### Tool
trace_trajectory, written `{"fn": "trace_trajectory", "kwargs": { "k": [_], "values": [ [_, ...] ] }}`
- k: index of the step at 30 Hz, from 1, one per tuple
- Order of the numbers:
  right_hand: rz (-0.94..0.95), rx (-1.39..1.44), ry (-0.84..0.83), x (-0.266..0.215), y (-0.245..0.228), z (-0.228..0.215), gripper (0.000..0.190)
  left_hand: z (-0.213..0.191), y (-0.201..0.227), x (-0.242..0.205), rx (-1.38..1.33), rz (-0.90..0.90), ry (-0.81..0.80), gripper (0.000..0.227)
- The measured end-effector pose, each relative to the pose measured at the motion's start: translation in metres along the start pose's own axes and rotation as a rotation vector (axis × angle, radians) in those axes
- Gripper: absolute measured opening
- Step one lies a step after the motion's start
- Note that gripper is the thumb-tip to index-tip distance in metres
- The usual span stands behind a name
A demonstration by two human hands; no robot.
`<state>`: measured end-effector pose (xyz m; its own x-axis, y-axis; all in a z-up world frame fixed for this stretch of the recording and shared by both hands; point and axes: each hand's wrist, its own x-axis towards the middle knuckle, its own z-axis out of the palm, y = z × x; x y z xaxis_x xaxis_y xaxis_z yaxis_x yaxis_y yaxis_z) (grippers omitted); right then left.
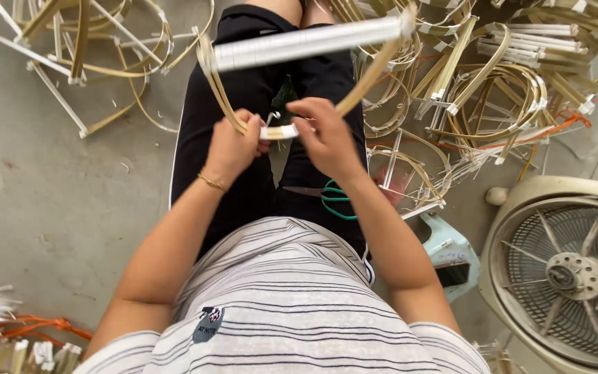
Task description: Assembling bamboo or wooden furniture components using white plastic connectors, scissors, and wire.
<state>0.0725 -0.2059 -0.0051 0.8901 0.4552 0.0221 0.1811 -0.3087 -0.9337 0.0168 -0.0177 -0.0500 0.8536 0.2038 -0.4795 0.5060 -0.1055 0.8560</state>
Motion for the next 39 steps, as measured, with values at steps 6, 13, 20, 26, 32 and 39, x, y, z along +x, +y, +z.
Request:
{"fn": "trace_trajectory", "kwargs": {
  "k": [6, 13, 20, 26, 32, 39],
  "values": [
    [-0.098, -0.376, 0.027, -0.046, -0.004, -0.043, 0.017, -0.027, 0.036, -0.002, 0.055, -0.075, -0.103, 0.026],
    [-0.440, -0.947, -0.141, -0.048, 0.048, -0.007, 0.038, -0.018, 0.032, -0.002, 0.171, -0.069, -0.149, 0.029],
    [-0.295, -0.968, -0.040, -0.050, 0.076, 0.005, 0.025, 0.007, -0.004, 0.006, 0.457, 0.351, 0.040, 0.018],
    [-0.327, -1.038, -0.032, -0.041, 0.092, -0.003, 0.015, 0.018, -0.001, 0.018, 0.450, 0.233, 0.038, 0.018],
    [-0.284, -0.974, -0.010, -0.044, 0.104, -0.006, 0.009, 0.050, -0.010, 0.027, 0.167, 0.060, 0.015, 0.026],
    [-0.363, -0.819, -0.109, -0.040, 0.107, -0.014, 0.003, 0.078, -0.062, 0.043, -0.482, -0.436, -0.292, 0.029]
  ]
}}
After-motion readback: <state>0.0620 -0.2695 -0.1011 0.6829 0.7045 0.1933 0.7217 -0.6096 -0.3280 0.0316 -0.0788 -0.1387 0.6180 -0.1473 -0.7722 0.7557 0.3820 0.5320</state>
